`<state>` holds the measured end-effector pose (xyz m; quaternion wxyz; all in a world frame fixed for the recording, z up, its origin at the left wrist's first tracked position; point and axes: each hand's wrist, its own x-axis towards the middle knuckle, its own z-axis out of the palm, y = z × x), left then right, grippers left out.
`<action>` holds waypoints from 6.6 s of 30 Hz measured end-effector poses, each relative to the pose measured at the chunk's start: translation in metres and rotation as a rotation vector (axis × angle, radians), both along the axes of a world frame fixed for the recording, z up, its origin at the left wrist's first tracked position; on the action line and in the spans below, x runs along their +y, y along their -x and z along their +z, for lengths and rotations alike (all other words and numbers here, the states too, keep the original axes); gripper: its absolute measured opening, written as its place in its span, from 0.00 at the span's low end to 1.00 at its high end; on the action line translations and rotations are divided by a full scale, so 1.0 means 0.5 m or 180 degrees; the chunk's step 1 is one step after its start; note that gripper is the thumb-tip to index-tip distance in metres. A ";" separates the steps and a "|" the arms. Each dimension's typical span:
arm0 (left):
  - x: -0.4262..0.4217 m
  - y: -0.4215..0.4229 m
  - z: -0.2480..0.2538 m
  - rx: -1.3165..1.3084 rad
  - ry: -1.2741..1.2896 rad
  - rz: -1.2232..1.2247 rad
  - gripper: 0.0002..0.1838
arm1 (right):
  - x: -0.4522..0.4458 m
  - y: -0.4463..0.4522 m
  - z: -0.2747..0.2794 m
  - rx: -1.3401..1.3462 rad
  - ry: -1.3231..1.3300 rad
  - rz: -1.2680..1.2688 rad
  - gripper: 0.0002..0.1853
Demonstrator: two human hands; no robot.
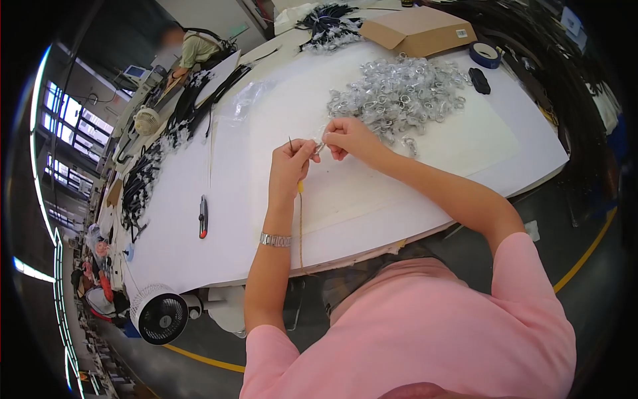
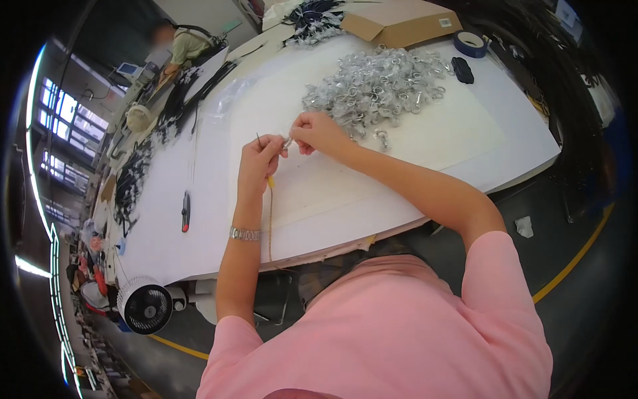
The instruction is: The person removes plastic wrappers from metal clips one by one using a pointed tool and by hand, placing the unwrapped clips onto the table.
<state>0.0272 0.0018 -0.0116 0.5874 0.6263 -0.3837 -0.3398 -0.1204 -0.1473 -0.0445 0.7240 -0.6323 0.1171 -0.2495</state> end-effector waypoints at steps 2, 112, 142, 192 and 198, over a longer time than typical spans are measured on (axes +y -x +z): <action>0.007 -0.003 0.008 -0.0246 0.0039 0.0010 0.13 | 0.008 0.008 0.007 0.0032 0.0073 0.0038 0.10; 0.003 0.060 0.031 0.0330 0.0512 0.0630 0.10 | 0.031 0.006 0.038 -0.0173 -0.1043 -0.0726 0.18; 0.018 -0.040 0.040 0.0442 0.0426 -0.0147 0.14 | 0.037 0.019 0.060 -0.0149 -0.1127 0.0662 0.13; 0.016 0.027 -0.017 -0.1917 0.0356 -0.0143 0.13 | 0.088 0.020 0.043 0.0722 0.1493 -0.0474 0.17; 0.027 0.021 0.002 -0.1882 -0.0072 -0.0093 0.12 | 0.065 0.008 0.025 0.0619 -0.0085 0.0047 0.14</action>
